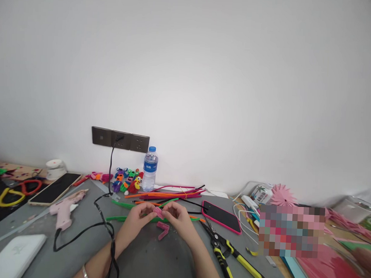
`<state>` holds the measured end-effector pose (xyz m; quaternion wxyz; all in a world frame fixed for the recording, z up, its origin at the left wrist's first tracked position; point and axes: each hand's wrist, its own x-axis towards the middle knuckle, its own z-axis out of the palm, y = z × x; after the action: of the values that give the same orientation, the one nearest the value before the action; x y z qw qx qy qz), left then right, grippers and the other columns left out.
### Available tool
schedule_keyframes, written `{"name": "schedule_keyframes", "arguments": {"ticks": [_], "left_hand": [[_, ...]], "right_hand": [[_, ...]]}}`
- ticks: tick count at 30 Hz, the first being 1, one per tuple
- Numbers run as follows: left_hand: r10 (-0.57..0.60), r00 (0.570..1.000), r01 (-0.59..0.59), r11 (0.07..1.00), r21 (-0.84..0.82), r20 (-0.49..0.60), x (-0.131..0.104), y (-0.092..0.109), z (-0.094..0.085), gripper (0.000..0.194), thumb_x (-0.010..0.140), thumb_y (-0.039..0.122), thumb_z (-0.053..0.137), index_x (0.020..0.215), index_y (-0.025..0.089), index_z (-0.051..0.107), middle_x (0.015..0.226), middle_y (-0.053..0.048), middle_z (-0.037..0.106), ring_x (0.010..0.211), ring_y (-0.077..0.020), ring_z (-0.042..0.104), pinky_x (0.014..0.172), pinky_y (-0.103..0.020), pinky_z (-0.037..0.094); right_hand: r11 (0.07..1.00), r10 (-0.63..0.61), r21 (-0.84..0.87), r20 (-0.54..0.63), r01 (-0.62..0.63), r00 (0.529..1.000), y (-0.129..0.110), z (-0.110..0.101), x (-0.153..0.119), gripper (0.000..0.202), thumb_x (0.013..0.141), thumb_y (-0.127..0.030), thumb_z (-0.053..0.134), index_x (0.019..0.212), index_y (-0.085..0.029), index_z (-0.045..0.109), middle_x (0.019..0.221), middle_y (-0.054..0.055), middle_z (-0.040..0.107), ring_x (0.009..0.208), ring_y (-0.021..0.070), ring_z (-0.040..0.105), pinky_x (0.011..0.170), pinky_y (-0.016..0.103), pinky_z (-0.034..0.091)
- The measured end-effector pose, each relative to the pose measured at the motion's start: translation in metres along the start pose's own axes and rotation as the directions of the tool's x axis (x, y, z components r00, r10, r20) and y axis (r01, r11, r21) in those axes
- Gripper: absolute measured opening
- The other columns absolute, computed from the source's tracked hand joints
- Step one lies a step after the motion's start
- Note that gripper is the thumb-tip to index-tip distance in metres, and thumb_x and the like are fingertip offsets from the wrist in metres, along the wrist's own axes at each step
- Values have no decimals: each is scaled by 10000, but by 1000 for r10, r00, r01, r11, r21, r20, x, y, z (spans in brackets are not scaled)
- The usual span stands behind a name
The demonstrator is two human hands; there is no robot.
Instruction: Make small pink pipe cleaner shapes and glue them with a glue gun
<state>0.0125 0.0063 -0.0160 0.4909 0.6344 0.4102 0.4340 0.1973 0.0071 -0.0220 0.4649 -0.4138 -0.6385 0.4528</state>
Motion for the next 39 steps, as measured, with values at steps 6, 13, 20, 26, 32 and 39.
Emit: {"name": "schedule_keyframes", "arguments": {"ticks": [6,13,20,26,32,39], "left_hand": [[9,1000,-9,1000,10,0,0,-3,-1,247,779,408,634,832,169,665,848,-58,693,798,-211,624,736,-278,470],[20,1000,-20,1000,12,0,0,-1,-1,246,779,412,632,818,172,667,839,-56,698,795,-212,630,748,-286,479],[33,999,-32,999,12,-25,0,-2,-1,215,766,387,642,791,175,662,812,-48,700,777,-211,638,735,-289,488],[48,998,-48,999,19,-31,0,0,-1,186,774,363,640,775,179,662,810,-41,696,767,-201,632,729,-280,486],[56,998,-55,998,26,-36,-1,-1,0,201,768,379,649,768,178,650,790,-29,671,752,-194,615,709,-274,482],[66,997,-65,997,36,-37,0,-3,0,213,767,395,642,762,183,632,794,-28,659,752,-190,602,711,-265,478]], "right_hand": [[1000,-16,-21,5,16,1000,-5,2,-2,175,808,-328,632,752,-167,590,632,-36,514,564,110,423,539,231,331],[992,-61,-110,-31,57,998,-7,3,-1,171,813,-309,606,719,-167,598,646,-23,523,568,112,410,540,233,324],[990,-56,-128,-24,53,998,-12,6,-2,215,805,-347,614,680,-174,588,640,-20,499,563,116,414,535,240,329],[991,-47,-129,-13,45,999,-13,7,-3,249,811,-380,620,680,-170,593,630,-28,488,554,112,412,525,242,322],[989,-38,-140,-1,37,999,-16,8,-4,303,818,-431,618,677,-164,595,622,-25,485,554,112,404,524,245,319],[991,-38,-132,-11,36,999,-12,9,-3,341,818,-475,615,686,-161,601,601,-27,491,535,105,402,497,241,319]]}}
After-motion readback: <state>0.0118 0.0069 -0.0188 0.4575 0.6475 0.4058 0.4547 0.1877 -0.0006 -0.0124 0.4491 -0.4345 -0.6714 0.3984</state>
